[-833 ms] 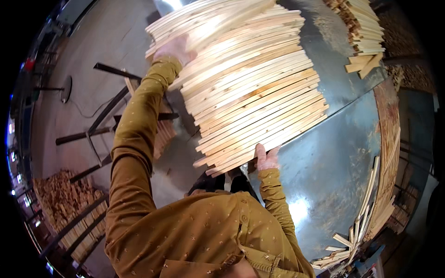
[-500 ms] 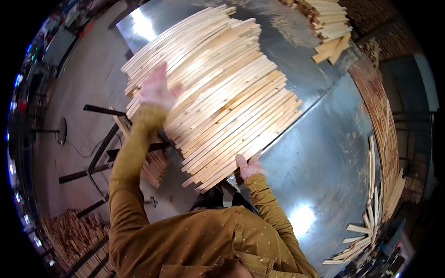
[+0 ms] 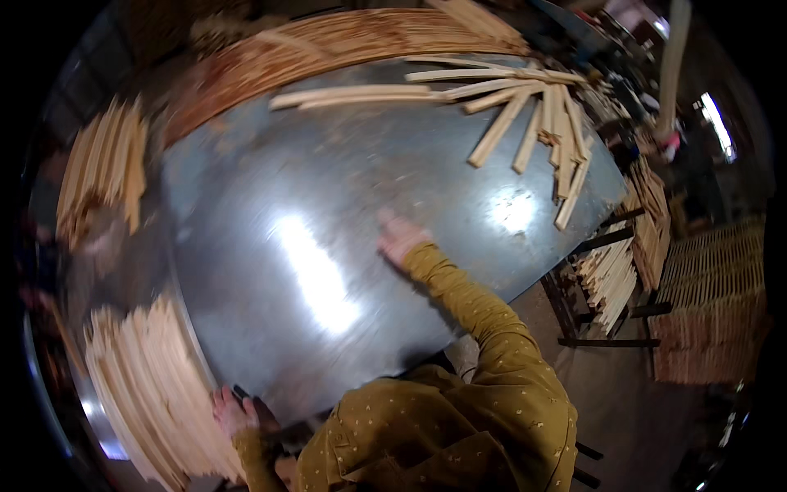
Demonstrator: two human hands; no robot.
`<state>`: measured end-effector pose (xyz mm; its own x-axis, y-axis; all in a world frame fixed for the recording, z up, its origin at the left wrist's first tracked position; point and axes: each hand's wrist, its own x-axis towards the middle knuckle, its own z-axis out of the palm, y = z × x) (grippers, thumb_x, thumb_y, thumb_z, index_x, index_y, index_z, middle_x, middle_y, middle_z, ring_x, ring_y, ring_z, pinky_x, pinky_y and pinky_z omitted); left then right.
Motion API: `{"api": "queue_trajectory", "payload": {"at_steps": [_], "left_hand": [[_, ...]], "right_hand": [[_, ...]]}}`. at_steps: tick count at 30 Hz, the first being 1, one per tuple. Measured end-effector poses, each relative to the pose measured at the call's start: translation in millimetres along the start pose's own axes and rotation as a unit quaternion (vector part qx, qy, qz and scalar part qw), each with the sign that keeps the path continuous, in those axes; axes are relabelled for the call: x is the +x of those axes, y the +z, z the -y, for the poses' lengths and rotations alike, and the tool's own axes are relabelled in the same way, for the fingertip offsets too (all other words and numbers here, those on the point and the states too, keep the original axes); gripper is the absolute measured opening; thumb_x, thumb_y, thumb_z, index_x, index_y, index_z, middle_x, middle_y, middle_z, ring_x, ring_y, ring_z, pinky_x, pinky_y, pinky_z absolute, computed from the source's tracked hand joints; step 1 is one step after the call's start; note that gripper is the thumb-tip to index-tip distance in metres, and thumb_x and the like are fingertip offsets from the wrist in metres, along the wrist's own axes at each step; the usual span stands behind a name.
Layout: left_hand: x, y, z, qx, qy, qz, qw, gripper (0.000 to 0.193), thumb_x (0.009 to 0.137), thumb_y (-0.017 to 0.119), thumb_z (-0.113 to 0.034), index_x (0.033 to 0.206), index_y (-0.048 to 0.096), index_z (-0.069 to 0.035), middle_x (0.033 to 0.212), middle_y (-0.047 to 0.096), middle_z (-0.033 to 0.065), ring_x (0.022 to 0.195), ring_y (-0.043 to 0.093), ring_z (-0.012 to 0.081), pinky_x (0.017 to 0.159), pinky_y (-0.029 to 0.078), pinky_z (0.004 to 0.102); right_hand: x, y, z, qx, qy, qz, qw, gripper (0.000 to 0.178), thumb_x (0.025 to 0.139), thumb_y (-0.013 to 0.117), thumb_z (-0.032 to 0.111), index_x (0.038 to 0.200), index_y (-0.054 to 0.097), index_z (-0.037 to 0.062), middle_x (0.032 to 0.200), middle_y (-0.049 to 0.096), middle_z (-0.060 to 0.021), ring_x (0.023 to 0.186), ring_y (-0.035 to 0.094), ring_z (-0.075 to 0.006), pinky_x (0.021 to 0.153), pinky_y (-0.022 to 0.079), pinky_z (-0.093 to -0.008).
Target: The person sorts and stacks thin wooden strips on a metal table. They pick up strips from a pile, align them, and place them into neat stacks, occasionally moving stacks to different locations on the table.
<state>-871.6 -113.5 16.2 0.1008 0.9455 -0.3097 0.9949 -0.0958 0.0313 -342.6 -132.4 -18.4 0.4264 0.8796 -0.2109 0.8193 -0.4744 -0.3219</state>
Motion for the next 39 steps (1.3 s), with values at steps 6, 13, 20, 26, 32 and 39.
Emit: {"api": "queue_trajectory", "payload": {"at_steps": [6,13,20,26,32,39], "left_hand": [[6.1,39.0,-308.8,-0.395,0.122,0.003,0.911,0.043,0.088,0.068,-0.022,0.129,0.061,-0.010,0.127,0.063,0.0138,0.118,0.060,0.0271,0.099,0.048,0.0363],[65.7,14.2,-590.1,-0.500,0.273,0.169,0.805,0.067,0.092,0.065,-0.040,0.141,0.043,0.001,0.124,0.060,0.0134,0.109,0.059,0.0236,0.094,0.048,0.0344],[69.9,73.3,-592.7,-0.600,0.056,0.503,0.620,0.080,0.081,0.078,-0.041,0.139,0.042,0.001,0.089,0.061,0.0060,0.073,0.060,0.0146,0.064,0.053,0.0273],[20.6,37.6,-554.1,-0.753,-0.068,0.275,0.594,0.071,0.081,0.079,-0.033,0.137,0.046,-0.004,0.105,0.063,0.0059,0.083,0.061,0.0166,0.066,0.052,0.0276],[33.2,95.5,-530.9,-0.574,-0.155,0.051,0.803,0.048,0.086,0.069,-0.046,0.112,0.068,-0.006,0.083,0.068,0.0034,0.076,0.063,0.0164,0.068,0.051,0.0326],[73.3,59.7,-574.5,-0.455,-0.162,-0.018,0.875,0.070,0.089,0.052,-0.067,0.118,0.063,-0.004,0.111,0.065,0.0220,0.102,0.063,0.0327,0.089,0.047,0.0392]], "right_hand": [[107.9,-110.6,-233.4,0.219,0.387,-0.247,0.861,0.092,0.082,0.067,0.044,0.153,0.021,0.0073,0.142,0.042,-0.0231,0.134,0.043,-0.0365,0.110,0.037,-0.0454],[124.3,-133.8,-257.6,0.563,0.265,-0.052,0.781,0.105,0.080,0.076,0.027,0.155,0.005,0.0072,0.134,0.048,-0.0277,0.123,0.054,-0.0354,0.093,0.051,-0.0425],[74.0,-174.6,-246.9,0.242,-0.152,0.447,0.848,0.061,0.101,0.048,0.035,0.147,0.030,0.0000,0.144,0.042,-0.0258,0.135,0.041,-0.0372,0.116,0.032,-0.0407],[352.5,-196.0,-269.3,0.003,-0.212,-0.178,0.961,0.065,0.092,0.061,0.042,0.144,0.041,0.0086,0.136,0.053,-0.0214,0.126,0.051,-0.0362,0.108,0.040,-0.0446],[400.8,-152.2,-181.2,-0.125,-0.117,0.129,0.977,0.082,0.089,0.060,0.052,0.152,0.027,0.0104,0.139,0.052,-0.0202,0.123,0.055,-0.0379,0.106,0.043,-0.0445],[202.3,-82.4,-138.6,0.079,-0.016,0.296,0.952,0.086,0.094,0.048,0.057,0.155,0.017,0.0051,0.142,0.049,-0.0236,0.127,0.053,-0.0364,0.103,0.045,-0.0465]]}}
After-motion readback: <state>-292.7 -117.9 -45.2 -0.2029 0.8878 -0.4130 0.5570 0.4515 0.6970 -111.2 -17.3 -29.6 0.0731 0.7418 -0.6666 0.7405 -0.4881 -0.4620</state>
